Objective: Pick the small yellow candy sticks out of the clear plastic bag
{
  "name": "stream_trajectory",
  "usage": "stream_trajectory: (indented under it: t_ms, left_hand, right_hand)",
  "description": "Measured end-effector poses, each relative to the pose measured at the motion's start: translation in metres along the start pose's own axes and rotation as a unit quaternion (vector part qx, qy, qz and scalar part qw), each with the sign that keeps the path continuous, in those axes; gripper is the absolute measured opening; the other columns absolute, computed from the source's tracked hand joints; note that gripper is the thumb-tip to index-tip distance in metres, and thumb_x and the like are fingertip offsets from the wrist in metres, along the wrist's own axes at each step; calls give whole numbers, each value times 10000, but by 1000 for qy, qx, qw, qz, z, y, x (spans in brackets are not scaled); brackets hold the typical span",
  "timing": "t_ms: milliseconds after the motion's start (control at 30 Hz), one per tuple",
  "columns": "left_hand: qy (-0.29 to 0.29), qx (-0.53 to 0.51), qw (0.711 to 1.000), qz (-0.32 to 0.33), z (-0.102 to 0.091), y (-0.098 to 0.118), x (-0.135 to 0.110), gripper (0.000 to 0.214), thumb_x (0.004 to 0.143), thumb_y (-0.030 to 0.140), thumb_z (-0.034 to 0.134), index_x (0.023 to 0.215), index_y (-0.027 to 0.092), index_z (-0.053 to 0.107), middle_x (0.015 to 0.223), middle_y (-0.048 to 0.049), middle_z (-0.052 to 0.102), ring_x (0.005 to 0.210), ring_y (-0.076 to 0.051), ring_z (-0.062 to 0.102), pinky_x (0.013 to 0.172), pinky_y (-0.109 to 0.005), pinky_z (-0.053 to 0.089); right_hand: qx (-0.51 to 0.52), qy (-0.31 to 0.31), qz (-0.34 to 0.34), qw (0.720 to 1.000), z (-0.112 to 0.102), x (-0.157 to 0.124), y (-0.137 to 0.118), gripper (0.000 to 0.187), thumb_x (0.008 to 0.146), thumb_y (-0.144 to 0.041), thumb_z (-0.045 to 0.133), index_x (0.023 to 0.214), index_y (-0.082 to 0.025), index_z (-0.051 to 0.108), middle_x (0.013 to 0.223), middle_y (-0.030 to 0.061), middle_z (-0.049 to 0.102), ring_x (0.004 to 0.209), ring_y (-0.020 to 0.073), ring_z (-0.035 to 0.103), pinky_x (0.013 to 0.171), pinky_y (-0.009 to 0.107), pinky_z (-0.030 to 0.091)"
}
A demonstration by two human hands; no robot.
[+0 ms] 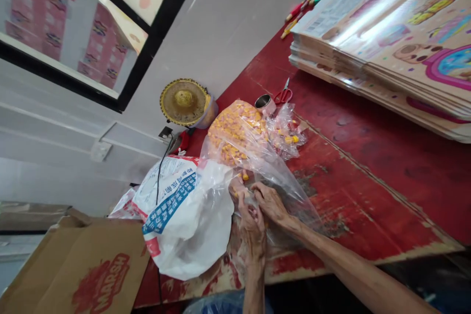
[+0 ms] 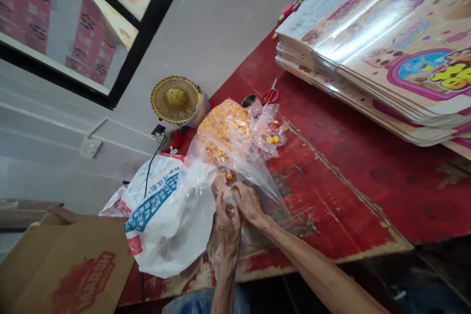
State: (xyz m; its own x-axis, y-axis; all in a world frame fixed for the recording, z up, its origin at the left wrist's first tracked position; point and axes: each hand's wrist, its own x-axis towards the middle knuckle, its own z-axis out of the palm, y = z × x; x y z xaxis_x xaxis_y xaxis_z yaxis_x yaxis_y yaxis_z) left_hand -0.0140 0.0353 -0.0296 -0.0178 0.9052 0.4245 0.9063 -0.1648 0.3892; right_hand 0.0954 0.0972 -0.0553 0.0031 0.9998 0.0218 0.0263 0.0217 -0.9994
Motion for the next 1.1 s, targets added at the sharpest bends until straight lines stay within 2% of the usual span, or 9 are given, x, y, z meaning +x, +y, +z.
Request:
stream_trajectory:
  t_ms: [133, 200, 300, 500, 733, 800, 900, 1000, 1100]
  left_hand:
    - [91, 5, 995, 47, 7, -3, -1, 515, 1080, 304, 482, 1578, 172, 485, 1347, -222, 701, 1116, -300, 755, 866, -423, 649]
    - [61, 30, 994, 88, 9, -2, -3, 476, 1074, 220, 430, 1535, 180, 543, 1381, -210, 695, 1217, -294, 730, 947, -425, 638]
    - [18, 30, 992, 122, 7, -1, -2, 495, 1044, 147, 420, 1515, 191, 564, 1312, -172, 731, 1168, -253, 747, 935, -367, 633]
    - [-13, -48, 997, 59, -3, -3, 4, 540, 1006, 185, 498, 1546, 175, 487, 1189, -146, 741, 849, -194, 742, 724, -299, 614]
    - [-44, -49, 995, 80, -7, -1, -12, 446, 1040, 213, 503, 1484, 190, 537, 1263, -159, 722, 1096, -233, 741, 910, -347, 622]
    - [-26, -69, 996, 57, -6, 0, -13, 321, 1040, 265, 521, 1336, 191, 622, 1207, -151, 735, 1090, -244, 737, 920, -362, 617]
    - [-19, -147, 988, -50, -7, -4, -8, 237, 1017, 413, 592, 1106, 205, 666, 1050, -108, 746, 909, -216, 733, 815, -327, 612]
    - [-72, -251, 951, -167, -7, -15, -3, 380, 990, 570, 639, 1130, 217, 656, 1066, -88, 749, 924, -197, 738, 809, -294, 609]
    - [-82, -319, 921, -210, -8, -21, -4, 470, 992, 657, 611, 1167, 221, 624, 1064, -77, 738, 899, -183, 736, 796, -283, 606]
  right_hand:
    - [-23, -2, 7, 1000, -1, 0, 0, 333, 986, -216, 411, 1149, -209, 701, 1042, 93, 762, 1008, 246, 732, 945, 328, 528]
    - [-40, -1, 14, 999, -1, 0, 1, 336, 991, -200, 419, 1187, -200, 692, 1056, 97, 763, 1023, 249, 734, 955, 330, 527]
    - [-60, -3, 11, 998, 1, 0, 4, 334, 1007, -201, 429, 1218, -198, 687, 1061, 101, 768, 1020, 249, 736, 941, 325, 524]
    - [-86, -3, -22, 996, 1, 1, 11, 314, 1014, -181, 438, 1189, -212, 696, 1052, 84, 774, 976, 233, 734, 892, 303, 524]
    - [-146, -55, -75, 985, 0, -3, 16, 313, 998, -154, 456, 1199, -199, 691, 1106, 107, 763, 983, 235, 722, 850, 297, 521]
    - [-132, -54, -73, 987, -3, -3, 14, 302, 990, -148, 461, 1178, -200, 690, 1111, 100, 762, 1003, 233, 717, 880, 301, 525]
    - [-85, -30, -56, 994, -8, 0, 11, 280, 982, -151, 460, 1135, -201, 689, 1061, 70, 759, 983, 217, 706, 938, 308, 523]
    - [-40, -7, -40, 998, -11, 6, 12, 296, 971, -155, 459, 1151, -193, 691, 989, 43, 746, 912, 197, 688, 927, 302, 524]
    - [-17, 2, -22, 1000, -12, 8, 13, 312, 967, -161, 449, 1164, -187, 690, 941, 30, 731, 855, 186, 670, 870, 285, 527]
